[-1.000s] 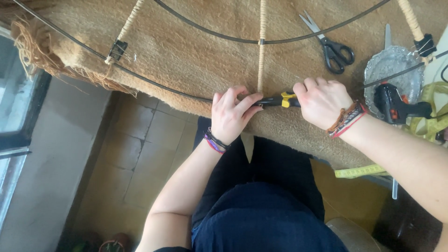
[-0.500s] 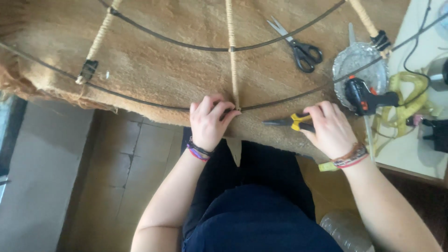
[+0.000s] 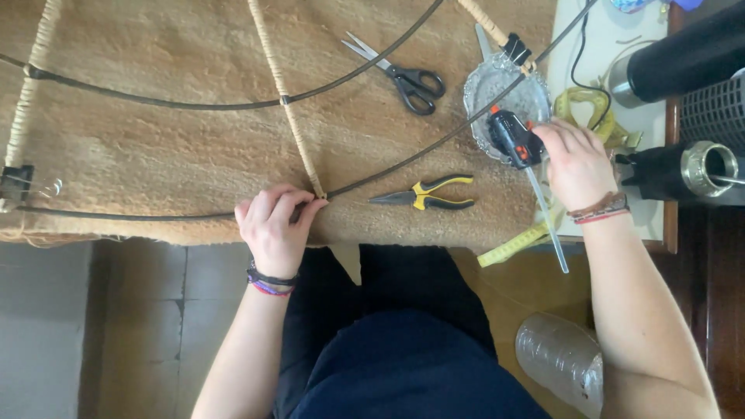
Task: Weaving rope onto a metal furniture frame using a hot glue gun, scissors, and pliers.
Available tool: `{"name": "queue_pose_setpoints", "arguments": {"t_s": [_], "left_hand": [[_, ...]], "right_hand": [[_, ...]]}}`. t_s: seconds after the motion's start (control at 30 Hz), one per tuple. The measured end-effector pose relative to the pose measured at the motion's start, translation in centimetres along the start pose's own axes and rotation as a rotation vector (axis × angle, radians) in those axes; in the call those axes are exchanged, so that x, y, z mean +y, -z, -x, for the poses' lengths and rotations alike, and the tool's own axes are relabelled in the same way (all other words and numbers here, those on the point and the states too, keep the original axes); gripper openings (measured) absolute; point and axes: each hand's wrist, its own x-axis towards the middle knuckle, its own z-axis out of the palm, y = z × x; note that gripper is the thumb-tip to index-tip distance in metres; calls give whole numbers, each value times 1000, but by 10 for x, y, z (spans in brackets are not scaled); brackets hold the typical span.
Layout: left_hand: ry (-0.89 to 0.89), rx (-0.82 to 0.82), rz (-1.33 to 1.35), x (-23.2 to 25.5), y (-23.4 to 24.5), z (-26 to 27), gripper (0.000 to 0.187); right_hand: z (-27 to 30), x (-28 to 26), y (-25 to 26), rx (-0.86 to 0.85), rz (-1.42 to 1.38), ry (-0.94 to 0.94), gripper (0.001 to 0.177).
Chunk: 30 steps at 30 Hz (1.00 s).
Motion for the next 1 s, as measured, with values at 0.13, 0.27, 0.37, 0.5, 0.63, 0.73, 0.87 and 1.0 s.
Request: {"name": "queue_pose_setpoints", "arguments": {"t_s": [0.13,0.27,0.37,0.5,0.63,0.73,0.87,1.0], "left_hand": [[17,4,-1,0,-1,1,29],[26,8,-24,1,-2,3,30],[32,7,-24,0,-4,5,32],[36,5,-56,0,-4,6,31],[29,-26,-136,6,3,3,30],[59,-62,-101,7,9,1,27],[35,0,40,3,1,3,26],[0,1,17,0,-6,5,24]], "right_hand": [[-5,14,-2,75,21,76,52],[-4,21,3,-36,-151,-80,52],[0,22,9,-111,-282,-199,48],[-1,13,23,-195,-260,-269,37],[17,14,29,-171,-176,-145,55],[33,25,19,-72,-62,-68,47],[47,55,-38,-24,-928,-389,34],[57,64,-58,-250,-946,-220,37]]}}
